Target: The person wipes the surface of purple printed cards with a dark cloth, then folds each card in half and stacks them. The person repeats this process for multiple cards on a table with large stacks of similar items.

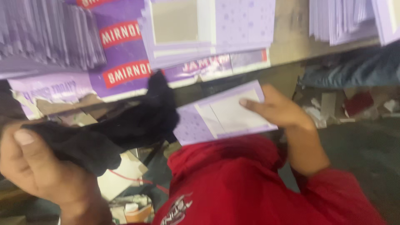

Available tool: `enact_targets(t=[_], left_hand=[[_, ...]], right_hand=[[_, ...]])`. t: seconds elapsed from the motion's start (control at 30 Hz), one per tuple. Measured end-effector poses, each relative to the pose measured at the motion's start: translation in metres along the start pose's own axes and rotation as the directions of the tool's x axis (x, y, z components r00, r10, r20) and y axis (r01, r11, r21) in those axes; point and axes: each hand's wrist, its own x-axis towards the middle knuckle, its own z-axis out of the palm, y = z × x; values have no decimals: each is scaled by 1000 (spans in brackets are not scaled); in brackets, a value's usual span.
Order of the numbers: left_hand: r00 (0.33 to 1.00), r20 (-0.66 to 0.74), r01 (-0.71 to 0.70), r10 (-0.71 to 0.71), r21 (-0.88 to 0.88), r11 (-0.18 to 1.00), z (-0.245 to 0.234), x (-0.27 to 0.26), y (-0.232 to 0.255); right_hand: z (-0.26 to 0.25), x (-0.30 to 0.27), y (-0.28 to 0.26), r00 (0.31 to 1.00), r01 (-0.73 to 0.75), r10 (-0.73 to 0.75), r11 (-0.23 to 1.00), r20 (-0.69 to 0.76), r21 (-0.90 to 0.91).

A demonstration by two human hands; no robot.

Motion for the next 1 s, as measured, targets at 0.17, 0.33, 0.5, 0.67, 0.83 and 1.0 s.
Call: enact_targets(t=[0.17,0.33,0.5,0.67,0.83,1.0], left_hand=[[790,583,-384,188,232,894,36,3,10],[426,851,-328,308,-172,929,108,0,-3],[366,854,-295,369,-270,917,146,12,-5],[319,916,-247,245,-169,954,159,5,-11],[427,848,-292,315,-200,935,165,-9,-28],[495,774,-425,395,-181,887,176,-11,-35]], right_hand=[[10,-3,-14,990,-126,131,987,44,-102],[20,-5,-27,987,-59,92,972,134,-228],[19,-6,-32,981,35,0,983,193,-181],[21,-5,-26,985,44,-2,969,172,-242],[22,1,-27,975,183,-147,959,170,-218],[15,6,-34,980,176,-148,957,132,-229]])
